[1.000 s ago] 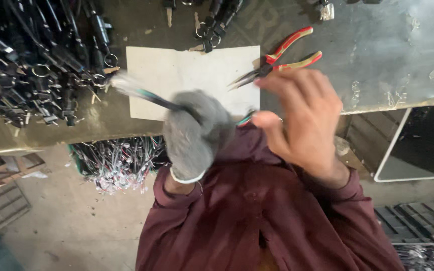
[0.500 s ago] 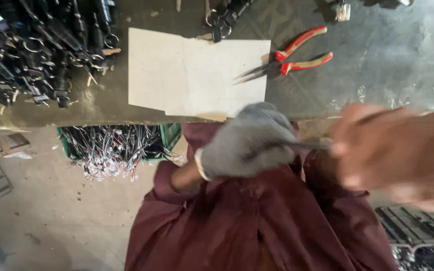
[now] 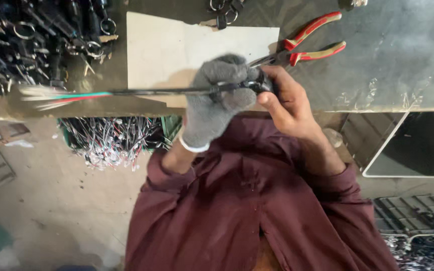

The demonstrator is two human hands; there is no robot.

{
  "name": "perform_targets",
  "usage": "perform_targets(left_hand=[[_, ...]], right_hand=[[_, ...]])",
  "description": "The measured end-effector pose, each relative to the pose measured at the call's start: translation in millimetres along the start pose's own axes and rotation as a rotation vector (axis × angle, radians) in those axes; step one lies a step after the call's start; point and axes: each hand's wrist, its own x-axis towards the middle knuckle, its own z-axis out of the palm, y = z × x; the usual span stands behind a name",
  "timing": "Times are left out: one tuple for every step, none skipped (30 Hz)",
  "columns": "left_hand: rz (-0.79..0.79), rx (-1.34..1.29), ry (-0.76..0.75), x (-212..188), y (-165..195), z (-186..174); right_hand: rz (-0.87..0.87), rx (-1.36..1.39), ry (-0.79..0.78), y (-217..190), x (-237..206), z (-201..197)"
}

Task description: The person holds a black cable over the workbench and uses pliers to cut and strip the outer insulation from its end, exposing inner colored wires. They repeatedly reposition the cable, pull off stripped insulation pieces, and set trimmed scraps on the bench.

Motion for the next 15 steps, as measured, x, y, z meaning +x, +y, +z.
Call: perform_targets(left_hand=[[-0.029, -0.072, 0.013, -5.2, -5.5, 4.5], [-0.024, -0.009, -0.036, -7.9, -9.2, 2.2], [-0.027, 0.050, -0.073, -11.7, -11.6, 2.8], [-0.081, -0.019, -0.045, -14.5, -12.4, 1.8], [-0.130, -0.088, -0.012, -16.1, -11.2, 0.3], [-0.179, -0.153, 0.015, -16.7, -8.6, -0.8], [-0.095, 0.059, 0.010, -16.1, -4.3, -2.1], [-0.007, 0.271, -0.002, -15.9, 1.5, -2.1], [0.088, 0.481, -0.020, -14.2, 7.3, -1.5], [0.103, 0.532, -0.032, -10.9, 11.3, 0.9], [0.117, 0.585, -0.041, -7.8, 15.0, 3.7], [0.130, 0.635, -0.052, -4.9, 18.0, 5.8], [0.041, 0.597, -0.038, -2.4, 20.3, 7.0], [-0.050, 0.557, -0.024, -0.2, 21.1, 7.1], [-0.144, 0.516, -0.014, 1.7, 20.7, 6.8]], right_hand=[[-0.116, -0.020, -0.007, 0.3, 2.2, -3.3], [-0.109, -0.031, 0.014, -2.1, 4.5, -5.7], [-0.089, -0.039, 0.028, -6.2, 7.6, -7.2], [-0.060, -0.045, 0.029, -11.2, 9.5, -7.8], [-0.157, -0.198, 0.026, -16.6, 11.0, -7.8], [-0.258, -0.347, 0.025, -21.6, 11.9, -8.1], [-0.361, -0.492, 0.032, -25.8, 11.4, -7.5], [-0.342, -0.484, 0.032, -28.4, 10.9, -6.3], [-0.327, -0.478, 0.034, -30.5, 9.4, -5.7], [-0.313, -0.474, 0.036, -31.5, 7.8, -4.8], [-0.331, -0.500, 0.055, -31.9, 6.2, -4.4], [-0.348, -0.527, 0.074, -32.0, 4.4, -3.6], [-0.367, -0.558, 0.094, -32.0, 3.3, -3.1], [-0.360, -0.566, 0.096, -32.2, 1.9, -2.2], [-0.350, -0.572, 0.100, -32.5, 1.1, -0.8]])
